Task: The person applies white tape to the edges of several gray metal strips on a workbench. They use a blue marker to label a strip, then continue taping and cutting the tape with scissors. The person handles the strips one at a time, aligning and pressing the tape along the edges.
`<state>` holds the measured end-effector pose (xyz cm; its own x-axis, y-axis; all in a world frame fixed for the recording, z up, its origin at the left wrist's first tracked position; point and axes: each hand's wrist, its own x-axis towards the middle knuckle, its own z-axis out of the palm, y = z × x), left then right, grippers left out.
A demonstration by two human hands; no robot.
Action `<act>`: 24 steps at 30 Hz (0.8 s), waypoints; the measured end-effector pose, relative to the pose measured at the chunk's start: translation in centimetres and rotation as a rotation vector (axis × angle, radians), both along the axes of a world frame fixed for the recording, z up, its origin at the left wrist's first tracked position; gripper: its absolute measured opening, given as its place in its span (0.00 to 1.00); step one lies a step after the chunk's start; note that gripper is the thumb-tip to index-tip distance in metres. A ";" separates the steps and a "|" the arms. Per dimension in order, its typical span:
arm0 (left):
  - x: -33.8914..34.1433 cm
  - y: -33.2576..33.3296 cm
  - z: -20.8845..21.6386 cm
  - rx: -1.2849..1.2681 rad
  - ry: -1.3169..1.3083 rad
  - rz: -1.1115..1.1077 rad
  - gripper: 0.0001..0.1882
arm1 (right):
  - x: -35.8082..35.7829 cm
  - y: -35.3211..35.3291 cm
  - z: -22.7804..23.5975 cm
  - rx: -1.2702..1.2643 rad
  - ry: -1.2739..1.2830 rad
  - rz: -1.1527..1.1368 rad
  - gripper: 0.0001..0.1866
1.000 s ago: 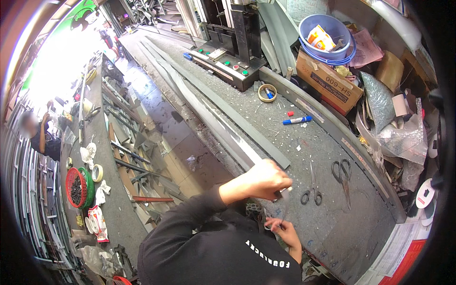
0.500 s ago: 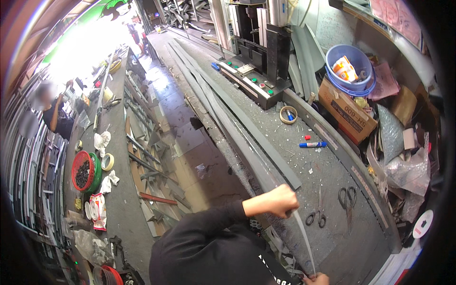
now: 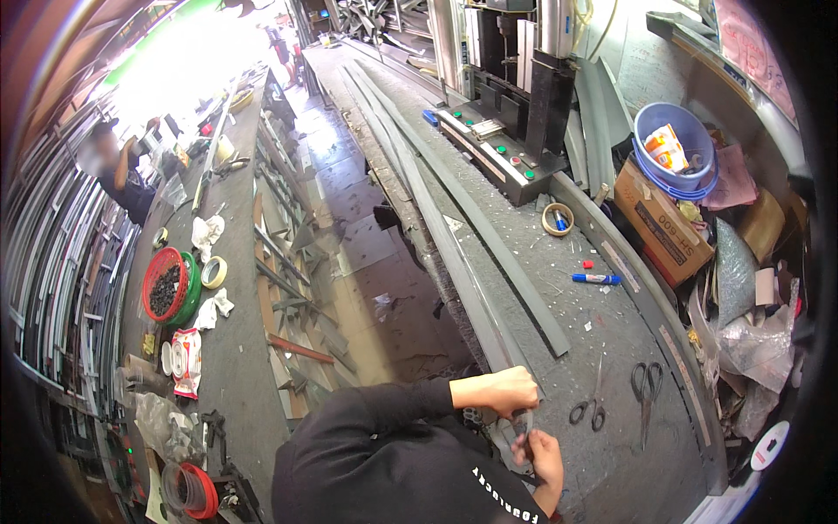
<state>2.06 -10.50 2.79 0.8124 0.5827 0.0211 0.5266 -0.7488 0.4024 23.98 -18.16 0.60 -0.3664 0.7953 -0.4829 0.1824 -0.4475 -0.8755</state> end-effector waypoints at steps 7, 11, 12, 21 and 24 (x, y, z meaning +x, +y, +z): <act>-1.8 3.1 -2.2 -0.146 0.326 -0.029 0.26 | 3.0 1.5 -0.7 0.038 -0.147 0.229 0.16; -1.0 3.2 -3.4 -0.068 0.318 -0.077 0.24 | 2.5 1.3 -3.0 -0.218 0.218 0.070 0.16; -0.9 3.1 -3.5 -0.042 0.305 -0.077 0.23 | 2.3 1.2 -3.5 -0.316 0.290 0.036 0.16; -0.6 2.9 -4.3 0.030 0.256 -0.052 0.20 | 0.4 3.3 -1.8 -0.231 0.181 0.079 0.17; 0.2 2.9 -4.6 -0.042 0.326 -0.083 0.20 | 1.5 3.3 0.3 -0.146 0.048 0.076 0.16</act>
